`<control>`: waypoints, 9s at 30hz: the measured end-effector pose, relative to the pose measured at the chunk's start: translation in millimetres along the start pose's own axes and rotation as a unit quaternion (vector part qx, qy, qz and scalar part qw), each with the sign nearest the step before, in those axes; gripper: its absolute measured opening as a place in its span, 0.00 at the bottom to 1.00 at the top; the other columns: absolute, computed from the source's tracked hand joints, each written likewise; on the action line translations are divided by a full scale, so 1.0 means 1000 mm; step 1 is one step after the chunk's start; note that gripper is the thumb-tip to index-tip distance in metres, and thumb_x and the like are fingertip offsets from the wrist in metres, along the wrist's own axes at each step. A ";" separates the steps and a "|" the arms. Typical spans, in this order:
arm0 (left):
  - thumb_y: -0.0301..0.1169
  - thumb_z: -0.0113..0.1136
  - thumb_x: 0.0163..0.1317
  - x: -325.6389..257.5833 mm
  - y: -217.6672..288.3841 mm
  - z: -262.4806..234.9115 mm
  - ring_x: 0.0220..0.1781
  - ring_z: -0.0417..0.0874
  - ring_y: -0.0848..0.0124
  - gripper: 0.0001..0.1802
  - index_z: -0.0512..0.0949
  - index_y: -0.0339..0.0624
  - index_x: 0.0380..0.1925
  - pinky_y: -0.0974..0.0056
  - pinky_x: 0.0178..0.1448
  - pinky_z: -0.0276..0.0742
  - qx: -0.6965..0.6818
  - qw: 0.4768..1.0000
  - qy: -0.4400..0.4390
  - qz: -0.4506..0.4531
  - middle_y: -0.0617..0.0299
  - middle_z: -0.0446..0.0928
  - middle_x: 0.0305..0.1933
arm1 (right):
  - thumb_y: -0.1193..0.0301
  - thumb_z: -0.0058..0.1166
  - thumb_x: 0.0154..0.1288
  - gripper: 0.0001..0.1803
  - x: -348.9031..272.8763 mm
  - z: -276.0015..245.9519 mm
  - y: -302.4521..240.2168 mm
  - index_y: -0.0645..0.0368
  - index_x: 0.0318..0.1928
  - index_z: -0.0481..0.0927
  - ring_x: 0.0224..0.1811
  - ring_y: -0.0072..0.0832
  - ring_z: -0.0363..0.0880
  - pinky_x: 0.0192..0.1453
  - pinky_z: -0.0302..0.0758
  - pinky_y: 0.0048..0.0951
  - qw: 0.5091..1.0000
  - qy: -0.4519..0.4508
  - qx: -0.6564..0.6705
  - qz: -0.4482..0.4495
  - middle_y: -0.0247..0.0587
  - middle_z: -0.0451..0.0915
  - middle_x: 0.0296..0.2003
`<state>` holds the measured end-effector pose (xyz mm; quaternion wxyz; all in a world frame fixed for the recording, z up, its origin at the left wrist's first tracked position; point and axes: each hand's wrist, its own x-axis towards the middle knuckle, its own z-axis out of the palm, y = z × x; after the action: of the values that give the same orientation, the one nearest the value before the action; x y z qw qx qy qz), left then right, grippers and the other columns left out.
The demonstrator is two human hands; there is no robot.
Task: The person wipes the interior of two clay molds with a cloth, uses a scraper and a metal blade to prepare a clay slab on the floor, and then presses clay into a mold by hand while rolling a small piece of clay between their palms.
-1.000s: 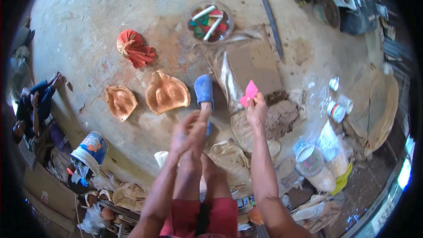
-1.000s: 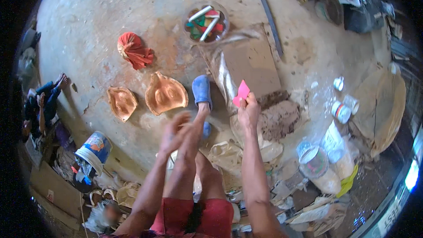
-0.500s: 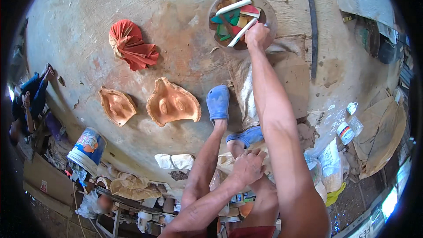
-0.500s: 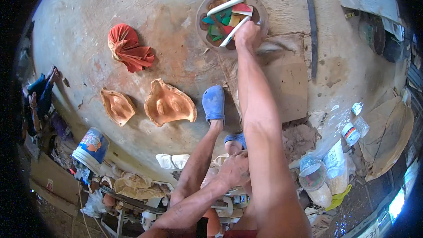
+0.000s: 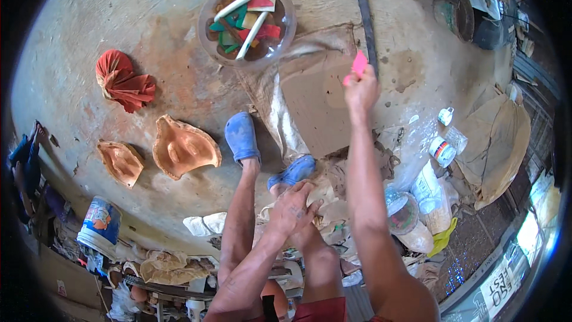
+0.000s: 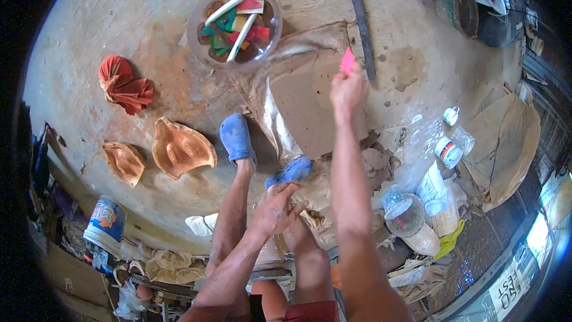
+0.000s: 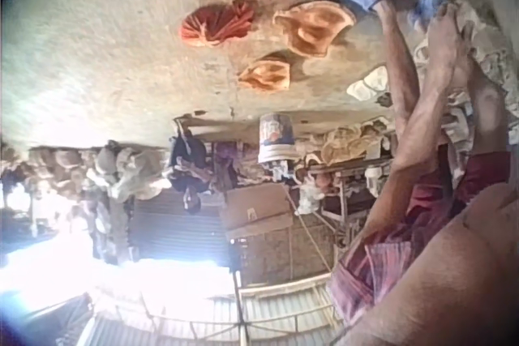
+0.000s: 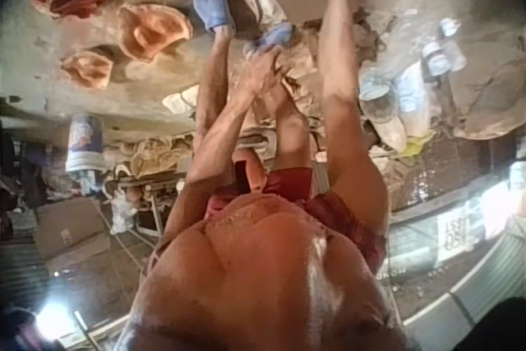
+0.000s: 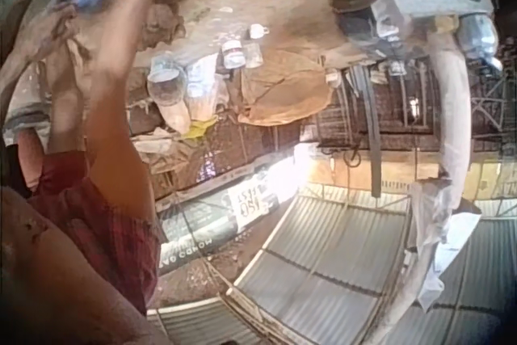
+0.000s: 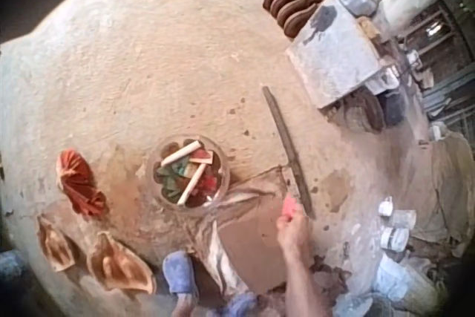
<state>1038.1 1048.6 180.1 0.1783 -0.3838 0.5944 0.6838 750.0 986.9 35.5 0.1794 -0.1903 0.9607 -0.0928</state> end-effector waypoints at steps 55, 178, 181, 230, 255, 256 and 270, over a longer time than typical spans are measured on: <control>0.41 0.68 0.71 0.010 -0.076 0.162 0.60 0.87 0.56 0.27 0.78 0.34 0.62 0.54 0.62 0.84 -0.232 0.958 0.093 -0.137 0.44 0.85 0.58 | 0.76 0.62 0.53 0.20 -0.095 -0.020 0.257 0.59 0.50 0.87 0.50 0.39 0.83 0.55 0.79 0.44 0.775 -0.162 -0.130 -0.597 0.41 0.83 0.42; 0.35 0.67 0.72 0.004 -0.018 0.085 0.56 0.89 0.61 0.21 0.80 0.35 0.59 0.58 0.63 0.83 -0.417 0.867 0.256 -0.096 0.49 0.87 0.53 | 0.75 0.59 0.59 0.19 -0.127 -0.061 0.293 0.61 0.52 0.86 0.55 0.42 0.81 0.55 0.80 0.46 0.758 -0.278 -0.293 -0.512 0.42 0.84 0.47; 0.31 0.65 0.74 -0.009 -0.023 0.055 0.58 0.85 0.67 0.19 0.78 0.33 0.61 0.61 0.65 0.80 -0.421 0.876 0.207 -0.109 0.54 0.85 0.55 | 0.77 0.65 0.54 0.19 -0.150 -0.091 0.269 0.60 0.50 0.88 0.49 0.42 0.83 0.49 0.82 0.42 0.832 -0.243 -0.283 -0.409 0.43 0.84 0.42; 0.27 0.60 0.76 0.090 0.064 0.098 0.59 0.84 0.69 0.16 0.79 0.36 0.60 0.63 0.65 0.79 -0.382 0.774 0.490 -0.125 0.58 0.84 0.56 | 0.54 0.65 0.68 0.33 0.206 0.030 0.119 0.61 0.65 0.75 0.61 0.58 0.81 0.65 0.76 0.53 0.944 -0.212 -0.194 -0.161 0.62 0.84 0.56; 0.39 0.65 0.75 0.401 0.273 -0.025 0.41 0.78 0.78 0.10 0.83 0.46 0.38 0.65 0.44 0.76 -0.609 0.758 0.215 0.096 0.69 0.80 0.37 | 0.42 0.47 0.81 0.35 0.076 -0.245 0.284 0.65 0.61 0.72 0.39 0.34 0.81 0.45 0.77 0.39 0.948 -0.244 0.073 -0.192 0.43 0.82 0.38; 0.40 0.64 0.76 0.399 0.272 -0.015 0.43 0.78 0.78 0.11 0.82 0.48 0.36 0.64 0.45 0.75 -0.622 0.749 0.195 0.114 0.70 0.80 0.36 | 0.43 0.47 0.81 0.33 0.078 -0.252 0.291 0.63 0.60 0.72 0.34 0.29 0.78 0.39 0.75 0.34 0.947 -0.259 0.067 -0.179 0.38 0.79 0.34; 0.41 0.61 0.77 0.260 0.250 0.269 0.59 0.77 0.70 0.14 0.80 0.40 0.47 0.62 0.62 0.73 -0.619 0.754 0.129 0.180 0.61 0.77 0.54 | 0.51 0.50 0.83 0.24 0.118 -0.267 0.161 0.62 0.56 0.72 0.39 0.25 0.72 0.45 0.71 0.31 0.937 -0.232 0.113 -0.236 0.37 0.75 0.38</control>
<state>612.1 1191.2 156.7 -0.3031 -0.3811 0.1169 0.8656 493.5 1115.5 204.3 0.3901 -0.4062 0.8034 -0.1933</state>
